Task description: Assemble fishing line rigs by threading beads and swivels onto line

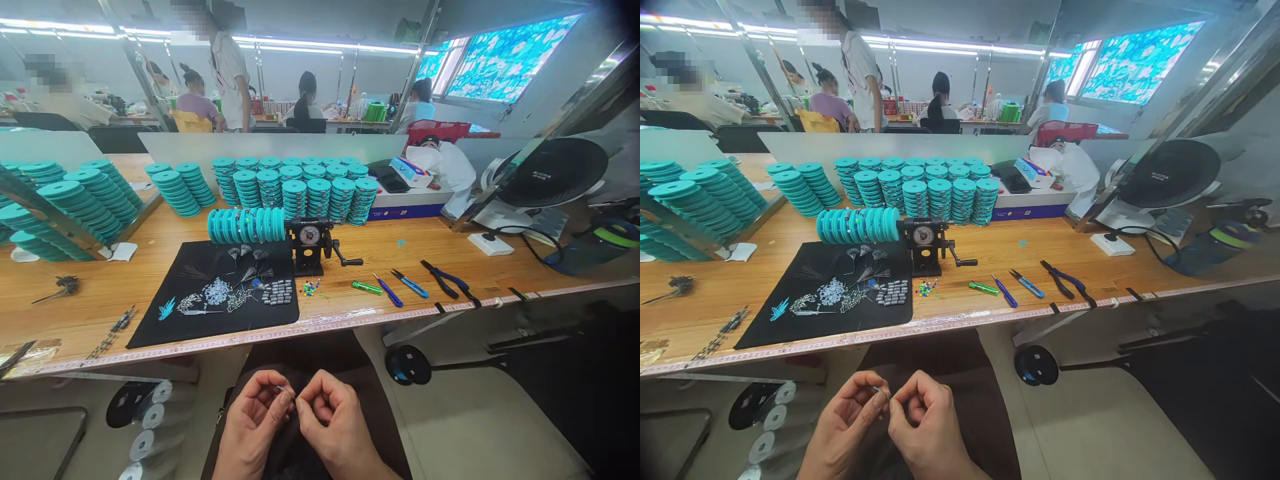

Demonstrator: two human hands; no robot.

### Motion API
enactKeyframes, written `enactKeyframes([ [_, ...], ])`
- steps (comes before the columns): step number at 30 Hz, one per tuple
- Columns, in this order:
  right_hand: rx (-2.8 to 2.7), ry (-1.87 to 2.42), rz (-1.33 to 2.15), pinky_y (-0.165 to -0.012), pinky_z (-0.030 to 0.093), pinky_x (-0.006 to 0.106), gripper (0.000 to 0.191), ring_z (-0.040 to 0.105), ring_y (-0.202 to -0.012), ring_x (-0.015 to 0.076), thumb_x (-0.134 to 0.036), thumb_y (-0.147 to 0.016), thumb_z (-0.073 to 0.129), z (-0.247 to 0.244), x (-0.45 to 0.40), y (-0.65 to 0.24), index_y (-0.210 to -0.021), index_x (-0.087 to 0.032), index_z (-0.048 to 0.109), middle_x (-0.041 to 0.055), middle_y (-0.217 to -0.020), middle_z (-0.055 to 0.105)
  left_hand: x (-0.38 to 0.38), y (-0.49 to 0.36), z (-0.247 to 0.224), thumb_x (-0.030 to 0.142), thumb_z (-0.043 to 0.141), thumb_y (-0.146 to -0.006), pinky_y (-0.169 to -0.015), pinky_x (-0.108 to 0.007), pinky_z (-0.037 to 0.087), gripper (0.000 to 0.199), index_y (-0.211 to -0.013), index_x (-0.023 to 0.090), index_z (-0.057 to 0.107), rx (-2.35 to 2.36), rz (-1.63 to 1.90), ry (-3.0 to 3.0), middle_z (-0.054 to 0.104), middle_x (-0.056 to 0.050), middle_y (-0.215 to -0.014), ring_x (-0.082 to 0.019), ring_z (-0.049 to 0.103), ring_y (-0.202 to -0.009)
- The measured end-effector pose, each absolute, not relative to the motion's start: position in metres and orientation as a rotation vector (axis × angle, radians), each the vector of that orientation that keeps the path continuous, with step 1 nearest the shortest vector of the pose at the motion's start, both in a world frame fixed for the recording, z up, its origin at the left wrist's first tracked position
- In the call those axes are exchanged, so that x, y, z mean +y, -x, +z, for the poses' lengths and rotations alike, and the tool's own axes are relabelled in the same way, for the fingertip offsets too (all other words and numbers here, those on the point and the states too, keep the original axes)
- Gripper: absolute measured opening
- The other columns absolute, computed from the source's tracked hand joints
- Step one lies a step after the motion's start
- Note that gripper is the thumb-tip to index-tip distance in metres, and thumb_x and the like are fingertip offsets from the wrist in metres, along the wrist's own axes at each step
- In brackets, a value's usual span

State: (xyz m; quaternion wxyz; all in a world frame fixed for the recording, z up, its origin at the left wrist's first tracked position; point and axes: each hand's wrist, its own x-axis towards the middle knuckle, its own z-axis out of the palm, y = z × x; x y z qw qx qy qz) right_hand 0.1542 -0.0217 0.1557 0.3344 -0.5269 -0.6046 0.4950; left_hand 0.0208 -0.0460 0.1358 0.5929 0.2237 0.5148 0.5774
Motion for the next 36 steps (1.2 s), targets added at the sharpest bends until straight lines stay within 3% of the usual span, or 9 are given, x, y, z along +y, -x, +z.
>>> enactKeyframes([
  [36,-1.352,1.268,1.594,-0.047,0.02,0.023,0.015,0.024,-0.052,0.0092,-0.023,-0.079,0.058,0.143,-0.018,-0.155,-0.067,-0.018,0.05,-0.0088,-0.056,0.03,-0.046,-0.016,0.139,0.032,0.081,-0.069,-0.067,-0.022,0.052,0.022,-0.082,0.018,0.07,1.294,1.331,-0.763,0.068,-0.003,-0.077,-0.018,0.063,-0.073],
])
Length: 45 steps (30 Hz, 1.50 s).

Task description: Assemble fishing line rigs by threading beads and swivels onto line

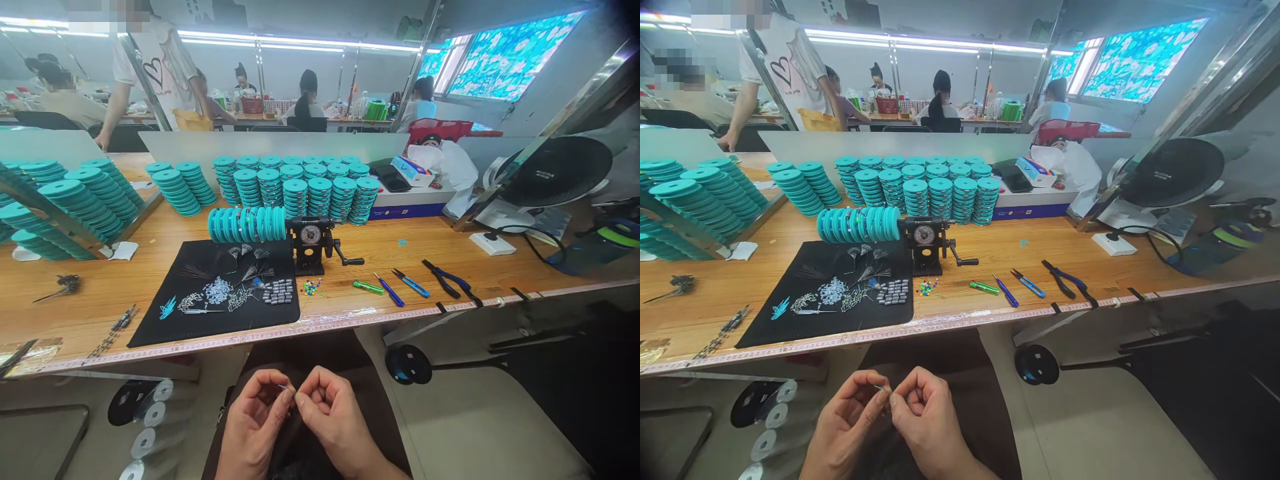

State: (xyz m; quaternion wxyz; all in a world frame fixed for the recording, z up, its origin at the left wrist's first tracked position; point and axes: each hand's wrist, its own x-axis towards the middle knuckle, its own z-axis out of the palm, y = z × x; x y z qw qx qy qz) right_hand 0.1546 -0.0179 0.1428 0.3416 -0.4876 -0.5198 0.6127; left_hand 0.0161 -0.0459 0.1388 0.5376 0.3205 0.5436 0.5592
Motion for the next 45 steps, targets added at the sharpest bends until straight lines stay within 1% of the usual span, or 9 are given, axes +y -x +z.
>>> enactKeyframes([
  [15,-1.302,1.255,1.637,-0.047,0.019,0.024,0.02,0.024,-0.052,0.0093,-0.03,-0.08,0.06,0.141,-0.017,-0.151,-0.068,-0.018,0.05,-0.0078,-0.057,0.032,-0.048,-0.013,0.13,0.029,0.076,-0.075,-0.069,-0.019,0.054,0.016,-0.086,0.02,0.069,1.317,1.366,-0.888,0.069,-0.003,-0.082,-0.017,0.065,-0.077],
  [26,-1.252,1.166,1.694,-0.05,0.023,0.024,0.033,0.027,-0.055,0.0102,-0.046,-0.083,0.062,0.142,-0.017,-0.15,-0.071,-0.016,0.052,-0.0061,-0.059,0.035,-0.047,-0.016,0.132,0.031,0.081,-0.07,-0.072,-0.019,0.053,0.019,-0.081,0.02,0.069,1.37,1.436,-0.841,0.069,-0.003,-0.079,-0.017,0.063,-0.079],
  [31,-1.296,1.171,1.643,-0.051,0.024,0.024,0.032,0.03,-0.056,0.0101,-0.045,-0.085,0.063,0.137,-0.017,-0.152,-0.075,-0.015,0.056,-0.0049,-0.061,0.038,-0.042,-0.01,0.132,0.032,0.078,-0.074,-0.058,-0.018,0.05,0.021,-0.087,0.02,0.068,1.278,1.342,-0.786,0.067,-0.001,-0.078,-0.013,0.057,-0.066],
  [34,-1.247,1.162,1.656,-0.051,0.024,0.023,0.032,0.031,-0.056,0.0098,-0.044,-0.085,0.065,0.136,-0.016,-0.153,-0.074,-0.015,0.057,-0.005,-0.061,0.039,-0.041,-0.01,0.131,0.033,0.081,-0.071,-0.057,-0.017,0.048,0.026,-0.09,0.019,0.07,1.231,1.307,-0.64,0.067,0.0,-0.073,-0.011,0.057,-0.063],
  [37,-1.023,1.1,1.769,-0.048,0.019,0.023,0.033,0.025,-0.052,0.0084,-0.045,-0.083,0.068,0.134,-0.016,-0.153,-0.075,-0.016,0.055,-0.0075,-0.058,0.034,-0.042,-0.01,0.126,0.035,0.084,-0.066,-0.056,-0.015,0.047,0.025,-0.082,0.019,0.073,1.198,1.299,-0.476,0.068,0.0,-0.068,-0.01,0.058,-0.061],
  [39,-0.855,1.049,1.867,-0.046,0.014,0.023,0.035,0.018,-0.05,0.0073,-0.046,-0.081,0.071,0.131,-0.016,-0.151,-0.075,-0.017,0.053,-0.0091,-0.057,0.031,-0.043,-0.009,0.121,0.038,0.084,-0.065,-0.061,-0.016,0.05,0.024,-0.076,0.019,0.075,1.231,1.312,-0.501,0.072,-0.002,-0.076,-0.012,0.063,-0.069],
  [42,-0.733,0.997,1.973,-0.045,0.011,0.023,0.039,0.015,-0.048,0.0062,-0.048,-0.078,0.075,0.128,-0.016,-0.147,-0.075,-0.017,0.052,-0.0097,-0.056,0.031,-0.043,-0.005,0.119,0.04,0.082,-0.066,-0.084,-0.024,0.051,0.021,-0.071,0.02,0.079,1.325,1.253,-0.76,0.076,-0.009,-0.097,-0.022,0.066,-0.094],
  [43,-0.715,0.988,1.998,-0.044,0.011,0.023,0.04,0.016,-0.047,0.0058,-0.049,-0.077,0.076,0.128,-0.016,-0.146,-0.074,-0.017,0.052,-0.0095,-0.056,0.032,-0.042,-0.003,0.119,0.04,0.08,-0.068,-0.089,-0.027,0.05,0.02,-0.071,0.02,0.08,1.345,1.223,-0.854,0.077,-0.01,-0.099,-0.025,0.066,-0.099],
  [45,-0.7,0.963,2.045,-0.044,0.011,0.022,0.041,0.016,-0.046,0.0052,-0.049,-0.074,0.078,0.126,-0.016,-0.145,-0.074,-0.016,0.053,-0.0096,-0.055,0.032,-0.04,0.0,0.12,0.039,0.078,-0.07,-0.09,-0.031,0.051,0.018,-0.073,0.021,0.081,1.369,1.187,-0.972,0.078,-0.011,-0.094,-0.027,0.068,-0.095],
])
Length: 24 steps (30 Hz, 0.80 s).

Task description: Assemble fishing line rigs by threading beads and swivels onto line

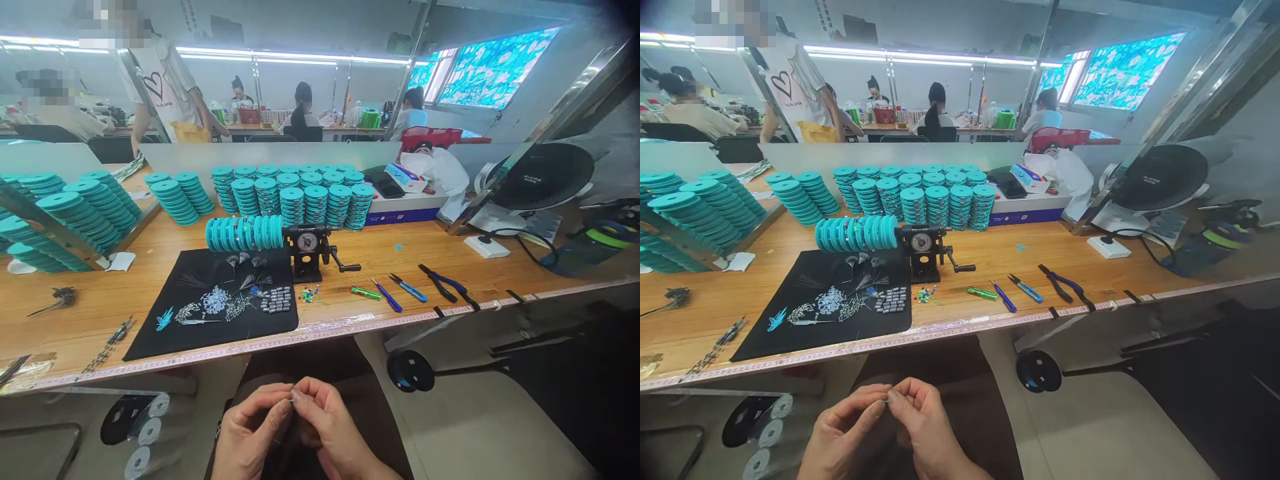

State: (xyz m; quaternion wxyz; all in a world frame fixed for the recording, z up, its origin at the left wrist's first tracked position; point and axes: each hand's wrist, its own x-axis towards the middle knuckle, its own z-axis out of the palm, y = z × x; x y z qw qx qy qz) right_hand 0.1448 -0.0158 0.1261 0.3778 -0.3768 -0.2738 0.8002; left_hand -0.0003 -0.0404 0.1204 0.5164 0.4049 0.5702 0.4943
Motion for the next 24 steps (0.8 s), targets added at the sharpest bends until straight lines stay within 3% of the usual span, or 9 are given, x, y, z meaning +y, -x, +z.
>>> enactKeyframes([
  [7,-0.796,0.939,2.022,-0.046,0.014,0.021,0.039,0.02,-0.051,0.0065,-0.047,-0.076,0.077,0.12,-0.017,-0.146,-0.073,-0.016,0.053,-0.0079,-0.059,0.035,-0.037,0.004,0.123,0.036,0.082,-0.065,-0.083,-0.031,0.054,0.016,-0.066,0.02,0.08,1.426,1.233,-0.925,0.078,-0.011,-0.084,-0.028,0.069,-0.086],
  [11,-0.955,1.011,1.936,-0.05,0.022,0.021,0.036,0.028,-0.055,0.0087,-0.046,-0.08,0.071,0.124,-0.018,-0.147,-0.073,-0.016,0.053,-0.006,-0.062,0.038,-0.037,0.0,0.127,0.038,0.082,-0.064,-0.079,-0.031,0.054,0.018,-0.065,0.02,0.081,1.372,1.223,-0.922,0.077,-0.011,-0.082,-0.027,0.069,-0.083],
  [14,-1.442,1.128,1.559,-0.062,0.036,0.023,0.021,0.046,-0.066,0.0131,-0.035,-0.089,0.061,0.132,-0.003,-0.157,-0.077,-0.017,0.058,-0.0015,-0.071,0.052,-0.038,0.0,0.129,0.044,0.083,-0.061,-0.083,-0.033,0.052,0.024,-0.064,0.021,0.08,1.417,1.237,-0.888,0.078,-0.011,-0.081,-0.029,0.068,-0.085],
  [18,-1.933,1.381,0.628,-0.077,0.042,0.028,0.01,0.056,-0.085,0.0187,-0.018,-0.093,0.051,0.137,0.049,-0.18,-0.087,-0.019,0.058,0.0035,-0.088,0.061,-0.038,-0.001,0.13,0.047,0.085,-0.056,-0.085,-0.032,0.052,0.028,-0.062,0.02,0.08,1.466,1.252,-0.789,0.078,-0.011,-0.081,-0.031,0.068,-0.09],
  [22,-1.97,1.514,0.409,-0.075,0.042,0.029,0.007,0.057,-0.083,0.0214,-0.014,-0.089,0.054,0.125,0.103,-0.189,-0.085,-0.019,0.058,0.0052,-0.085,0.061,-0.037,-0.007,0.129,0.043,0.09,-0.046,-0.055,-0.027,0.054,0.033,-0.062,0.017,0.079,1.448,1.248,-0.505,0.078,-0.012,-0.084,-0.027,0.072,-0.072],
  [24,-1.982,1.562,0.346,-0.074,0.041,0.03,0.005,0.058,-0.083,0.0221,-0.014,-0.087,0.058,0.118,0.118,-0.185,-0.084,-0.019,0.059,0.0053,-0.084,0.061,-0.037,-0.01,0.129,0.039,0.093,-0.041,-0.048,-0.024,0.052,0.036,-0.064,0.015,0.079,1.433,1.224,-0.375,0.078,-0.012,-0.085,-0.023,0.072,-0.063],
])
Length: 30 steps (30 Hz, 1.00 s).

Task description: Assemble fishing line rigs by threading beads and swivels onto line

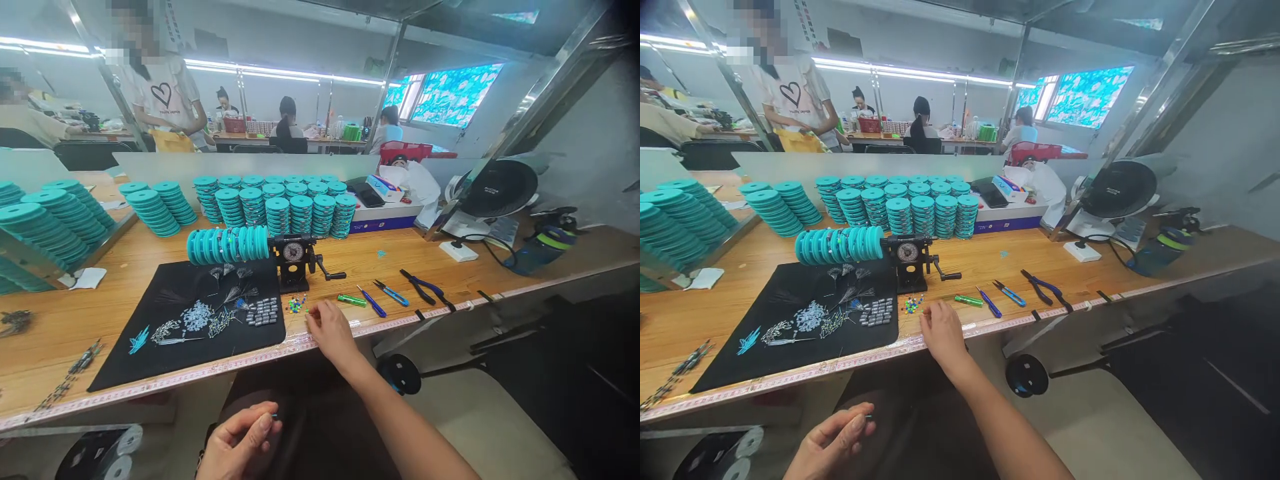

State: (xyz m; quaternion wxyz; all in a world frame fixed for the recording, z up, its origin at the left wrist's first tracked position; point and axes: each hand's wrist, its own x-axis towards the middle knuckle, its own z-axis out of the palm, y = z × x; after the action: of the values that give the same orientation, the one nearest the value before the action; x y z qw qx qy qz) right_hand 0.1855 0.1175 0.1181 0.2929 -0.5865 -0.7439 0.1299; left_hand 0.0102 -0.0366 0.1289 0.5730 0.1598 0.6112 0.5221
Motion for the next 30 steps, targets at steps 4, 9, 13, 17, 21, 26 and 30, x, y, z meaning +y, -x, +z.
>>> enactKeyframes([
  [4,-1.974,1.661,0.235,-0.073,0.04,0.031,0.005,0.057,-0.083,0.0237,-0.017,-0.088,0.057,0.109,0.126,-0.174,-0.084,-0.019,0.06,0.0068,-0.085,0.062,-0.033,-0.013,0.13,0.034,0.096,-0.034,-0.046,-0.016,0.051,0.041,-0.065,0.013,0.078,1.337,1.209,-0.204,0.076,-0.007,-0.069,-0.015,0.069,-0.055],
  [9,-1.973,1.693,0.201,-0.071,0.038,0.03,0.008,0.058,-0.081,0.0231,-0.017,-0.089,0.053,0.109,0.126,-0.173,-0.085,-0.019,0.059,0.007,-0.085,0.061,-0.028,-0.013,0.133,0.026,0.098,-0.031,-0.045,-0.006,0.047,0.041,-0.064,0.011,0.078,1.179,1.22,-0.067,0.07,0.0,-0.056,-0.006,0.065,-0.05],
  [13,-2.017,1.62,0.245,-0.074,0.04,0.029,0.005,0.058,-0.083,0.0213,-0.015,-0.087,0.057,0.11,0.129,-0.173,-0.09,-0.019,0.06,0.005,-0.086,0.063,-0.028,-0.014,0.13,0.025,0.097,-0.034,-0.046,-0.005,0.048,0.039,-0.065,0.012,0.078,1.153,1.216,-0.062,0.069,0.0,-0.055,-0.007,0.065,-0.05],
  [17,-2.01,1.557,0.304,-0.077,0.041,0.031,0.005,0.058,-0.084,0.0224,-0.015,-0.087,0.059,0.109,0.133,-0.171,-0.086,-0.019,0.062,0.006,-0.086,0.063,-0.029,-0.015,0.127,0.022,0.098,-0.033,-0.045,-0.007,0.05,0.039,-0.065,0.012,0.078,1.131,1.209,-0.03,0.069,0.0,-0.054,-0.007,0.066,-0.049],
  [21,-1.938,1.489,0.419,-0.079,0.042,0.033,0.008,0.059,-0.086,0.024,-0.015,-0.088,0.057,0.11,0.131,-0.175,-0.083,-0.018,0.063,0.0077,-0.086,0.064,-0.028,-0.01,0.126,0.02,0.098,-0.033,-0.046,-0.007,0.051,0.04,-0.066,0.011,0.078,1.107,1.213,-0.006,0.07,0.0,-0.057,-0.007,0.066,-0.051],
  [26,-1.778,1.398,0.708,-0.07,0.048,0.03,0.013,0.063,-0.072,0.0198,-0.022,-0.09,0.053,0.123,0.106,-0.185,-0.088,-0.017,0.064,0.0058,-0.078,0.068,-0.027,-0.008,0.129,0.005,0.091,-0.051,-0.049,-0.008,0.054,0.026,-0.07,0.012,0.075,1.069,1.227,0.007,0.07,0.0,-0.068,-0.006,0.065,-0.055],
  [30,-1.704,1.256,1.045,-0.066,0.051,0.026,0.011,0.066,-0.073,0.0178,-0.027,-0.086,0.06,0.144,0.064,-0.187,-0.085,-0.017,0.065,0.0036,-0.079,0.07,-0.028,-0.011,0.133,0.01,0.092,-0.052,-0.051,-0.009,0.054,0.026,-0.072,0.013,0.075,1.024,1.211,0.005,0.07,-0.001,-0.078,-0.006,0.064,-0.057],
])
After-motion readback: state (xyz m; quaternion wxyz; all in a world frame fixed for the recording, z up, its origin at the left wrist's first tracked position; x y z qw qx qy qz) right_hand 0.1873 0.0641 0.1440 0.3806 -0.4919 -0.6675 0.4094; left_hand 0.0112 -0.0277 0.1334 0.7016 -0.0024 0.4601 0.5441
